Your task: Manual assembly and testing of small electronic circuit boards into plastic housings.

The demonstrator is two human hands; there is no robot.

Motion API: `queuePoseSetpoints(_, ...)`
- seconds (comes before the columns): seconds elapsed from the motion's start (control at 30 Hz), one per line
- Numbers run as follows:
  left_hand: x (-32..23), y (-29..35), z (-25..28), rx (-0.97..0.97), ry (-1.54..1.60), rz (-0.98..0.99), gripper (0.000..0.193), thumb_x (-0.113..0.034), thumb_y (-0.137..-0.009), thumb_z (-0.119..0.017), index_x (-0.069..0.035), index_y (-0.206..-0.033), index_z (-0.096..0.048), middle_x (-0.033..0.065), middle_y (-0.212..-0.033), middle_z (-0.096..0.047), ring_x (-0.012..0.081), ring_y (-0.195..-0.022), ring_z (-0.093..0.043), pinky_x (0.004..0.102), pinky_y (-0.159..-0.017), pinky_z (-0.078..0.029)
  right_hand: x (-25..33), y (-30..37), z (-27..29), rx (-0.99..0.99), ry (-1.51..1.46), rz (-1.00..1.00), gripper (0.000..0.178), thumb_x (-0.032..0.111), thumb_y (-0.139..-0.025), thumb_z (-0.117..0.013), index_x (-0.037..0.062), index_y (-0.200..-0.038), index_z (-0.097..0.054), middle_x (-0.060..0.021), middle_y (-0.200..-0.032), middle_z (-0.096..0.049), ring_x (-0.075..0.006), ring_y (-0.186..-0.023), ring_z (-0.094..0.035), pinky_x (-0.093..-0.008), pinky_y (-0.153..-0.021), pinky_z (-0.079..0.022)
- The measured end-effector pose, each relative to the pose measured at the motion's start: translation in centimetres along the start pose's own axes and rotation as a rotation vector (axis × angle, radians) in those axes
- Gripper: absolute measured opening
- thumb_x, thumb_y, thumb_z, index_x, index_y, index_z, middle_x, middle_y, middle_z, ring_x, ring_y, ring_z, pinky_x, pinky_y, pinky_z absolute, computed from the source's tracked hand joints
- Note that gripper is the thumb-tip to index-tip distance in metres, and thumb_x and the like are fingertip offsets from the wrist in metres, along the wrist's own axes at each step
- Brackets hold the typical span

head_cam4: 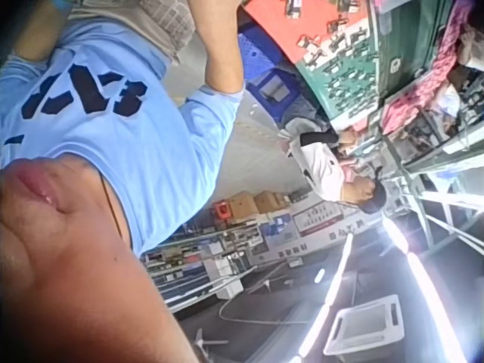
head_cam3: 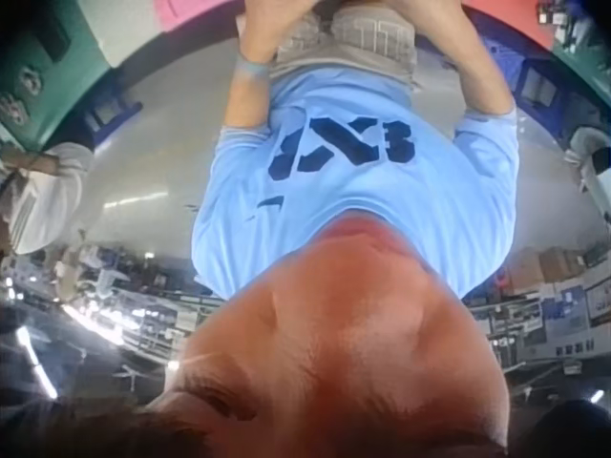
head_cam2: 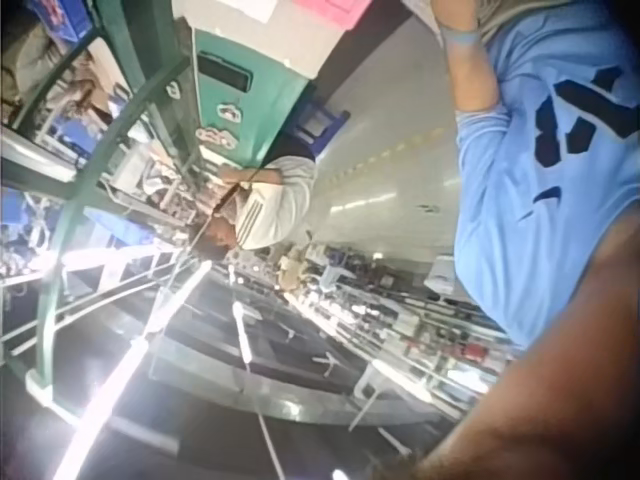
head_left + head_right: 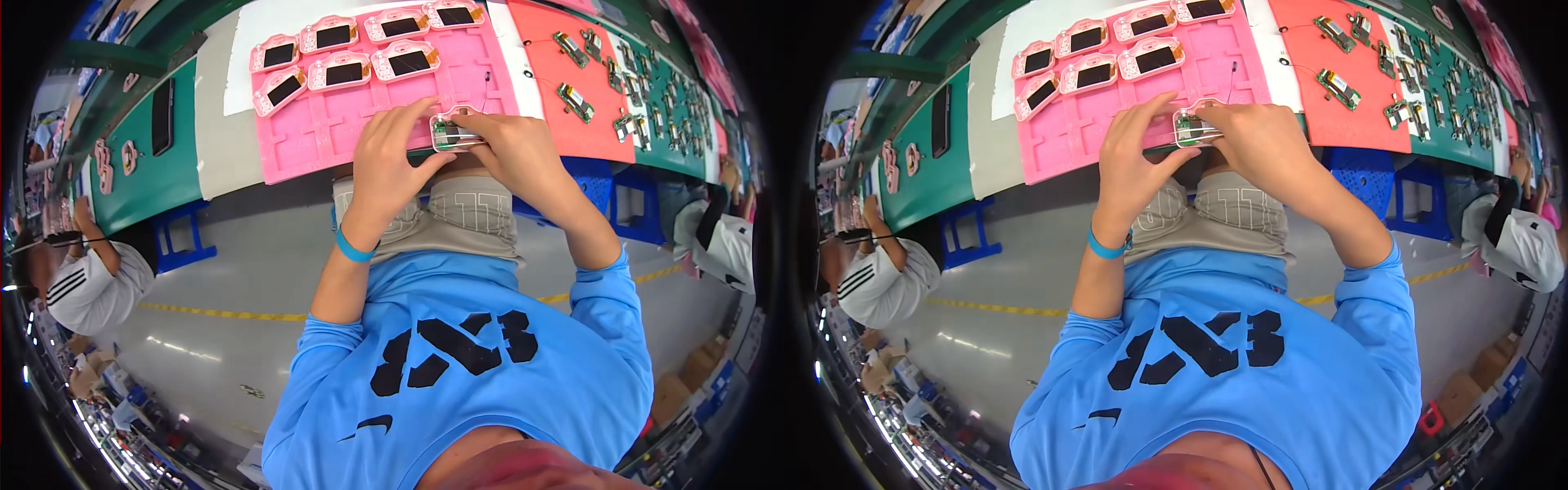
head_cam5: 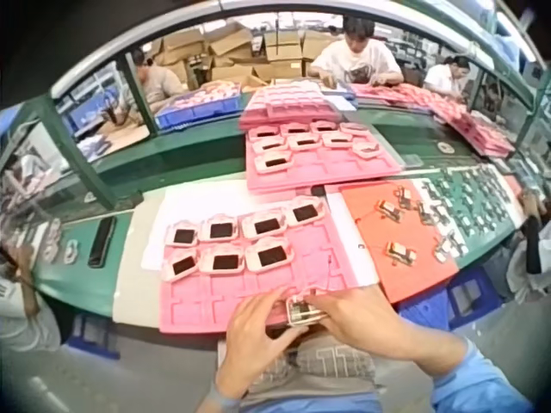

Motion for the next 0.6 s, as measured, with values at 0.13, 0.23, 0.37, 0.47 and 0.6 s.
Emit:
queuePoseSetpoints(0.13,0.6,0.3,-0.5,-0.031,0.131,0.086,0.069,-0.018,-0.069,-0.097,-0.012,-0.134,-0.073,0.0034,-0.11,-0.079,0.0182,-0.095,-0.071,0.0341,-0.091,-0.055,0.4,-0.2,-0.7,-0.025,0.086,-0.043,0.042,0.018,-0.086,-0.082,0.0126,-0.127,-0.076,-0.009,-0.089,-0.079,-0.0272,-0.066,-0.071,-0.0398,-0.062,-0.052)
queuePoseSetpoints(0.23,0.6,0.6,-0.4,-0.035,0.142,0.131,0.068,-0.018,-0.068,-0.098,-0.012,-0.132,-0.074,0.0034,-0.111,-0.079,0.0183,-0.095,-0.071,0.0341,-0.09,-0.055,0.7,-0.6,0.0,0.05,-0.066,-0.194,0.045,0.015,-0.086,-0.082,0.0131,-0.13,-0.074,-0.0078,-0.086,-0.076,-0.0253,-0.065,-0.068,-0.0377,-0.062,-0.051)
queuePoseSetpoints(0.37,1.0,0.8,-1.0,-0.028,0.245,0.23,0.066,-0.024,-0.072,-0.096,-0.012,-0.133,-0.073,0.0023,-0.115,-0.078,0.0204,-0.092,-0.069,0.034,-0.09,-0.056,-1.0,-1.1,1.1,0.077,-0.575,-0.341,0.054,0.004,-0.087,-0.081,0.0149,-0.139,-0.07,-0.0008,-0.075,-0.063,-0.0148,-0.065,-0.056,-0.0297,-0.061,-0.046)
queuePoseSetpoints(0.47,0.8,0.1,0.9,-0.02,0.451,0.365,0.062,-0.016,-0.073,-0.096,-0.011,-0.13,-0.073,0.003,-0.118,-0.078,0.0177,-0.093,-0.068,0.0317,-0.09,-0.055,-3.3,1.5,3.8,-0.264,-0.668,-0.5,0.04,0.002,-0.093,-0.074,0.0134,-0.132,-0.076,0.0037,-0.08,-0.06,-0.0081,-0.069,-0.046,-0.0251,-0.063,-0.042)
queuePoseSetpoints(0.6,0.5,0.6,3.2,-0.029,0.664,0.47,0.058,-0.01,-0.075,-0.095,-0.009,-0.129,-0.073,0.0032,-0.119,-0.077,0.0153,-0.092,-0.066,0.0302,-0.088,-0.054,-4.7,4.1,1.3,-0.304,-0.425,-0.404,0.029,0.001,-0.093,-0.072,0.0067,-0.12,-0.081,-0.0011,-0.081,-0.065,-0.0125,-0.066,-0.05,-0.0269,-0.062,-0.044)
Point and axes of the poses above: each hand's wrist, its own y-axis away from the middle knuckle, its own z-axis out of the back of the hand, x = y × z, the point moved 2 cm from there along -y, towards the middle knuckle
